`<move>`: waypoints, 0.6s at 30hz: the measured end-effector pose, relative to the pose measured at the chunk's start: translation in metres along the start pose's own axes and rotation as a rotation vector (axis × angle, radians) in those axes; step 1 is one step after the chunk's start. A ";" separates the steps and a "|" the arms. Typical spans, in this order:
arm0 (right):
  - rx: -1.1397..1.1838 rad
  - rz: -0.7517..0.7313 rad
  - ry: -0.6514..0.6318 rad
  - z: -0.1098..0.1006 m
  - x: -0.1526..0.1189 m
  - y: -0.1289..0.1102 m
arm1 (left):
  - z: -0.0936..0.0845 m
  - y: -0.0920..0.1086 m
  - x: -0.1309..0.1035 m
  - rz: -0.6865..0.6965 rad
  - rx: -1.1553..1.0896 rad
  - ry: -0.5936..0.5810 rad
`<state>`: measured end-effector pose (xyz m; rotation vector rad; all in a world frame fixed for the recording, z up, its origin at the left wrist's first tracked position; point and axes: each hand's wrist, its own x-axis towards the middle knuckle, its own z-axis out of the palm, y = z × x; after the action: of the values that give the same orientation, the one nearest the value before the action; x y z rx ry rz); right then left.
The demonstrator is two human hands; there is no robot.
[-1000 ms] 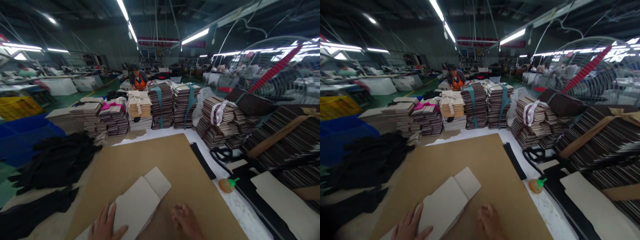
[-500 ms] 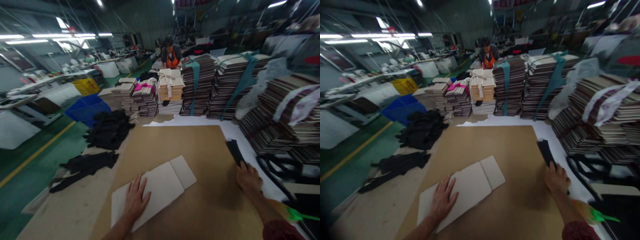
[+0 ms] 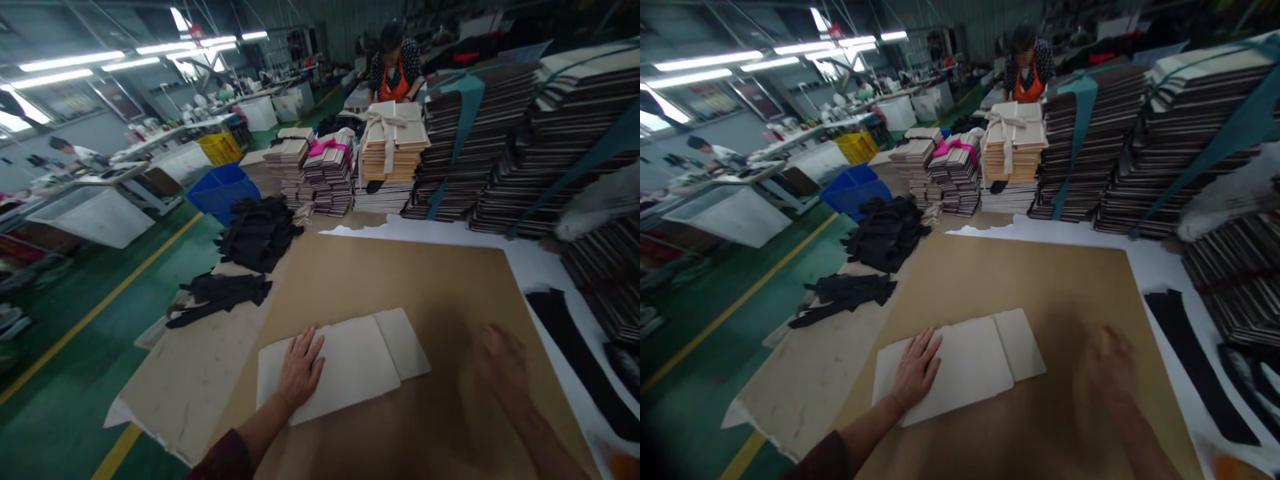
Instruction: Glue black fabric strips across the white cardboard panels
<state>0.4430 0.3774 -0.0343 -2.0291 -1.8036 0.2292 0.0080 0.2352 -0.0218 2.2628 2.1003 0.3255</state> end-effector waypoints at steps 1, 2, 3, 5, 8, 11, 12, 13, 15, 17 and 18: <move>0.071 -0.076 -0.075 0.010 -0.016 -0.024 | 0.002 -0.001 0.000 -0.011 -0.018 0.019; 0.229 -0.141 -0.201 0.020 -0.033 -0.048 | 0.003 -0.003 0.000 -0.027 -0.036 0.043; 0.270 -0.189 -0.251 0.030 -0.051 -0.069 | 0.005 -0.004 -0.001 -0.047 -0.053 0.070; 0.278 -0.225 -0.277 0.047 -0.082 -0.103 | 0.009 -0.006 -0.002 -0.096 -0.076 0.126; 0.258 -0.234 -0.257 0.058 -0.112 -0.126 | 0.014 -0.008 -0.004 -0.151 -0.084 0.178; 0.225 -0.295 -0.159 0.053 -0.120 -0.130 | 0.017 -0.010 -0.005 -0.173 -0.092 0.198; 0.218 -0.328 -0.125 0.049 -0.121 -0.131 | 0.017 -0.011 -0.005 -0.177 -0.096 0.202; 0.216 -0.358 -0.098 0.045 -0.121 -0.131 | 0.018 -0.011 -0.005 -0.181 -0.101 0.206; 0.243 -0.395 -0.081 0.038 -0.121 -0.134 | 0.017 -0.012 -0.005 -0.184 -0.109 0.211; 0.313 -0.388 -0.079 0.035 -0.122 -0.137 | 0.017 -0.012 -0.005 -0.184 -0.116 0.213; 0.363 -0.373 -0.080 0.034 -0.123 -0.139 | 0.017 -0.012 -0.005 -0.184 -0.117 0.213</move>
<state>0.2852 0.2744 -0.0269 -1.4294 -1.9791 0.4891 -0.0006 0.2334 -0.0412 2.0317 2.2988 0.6872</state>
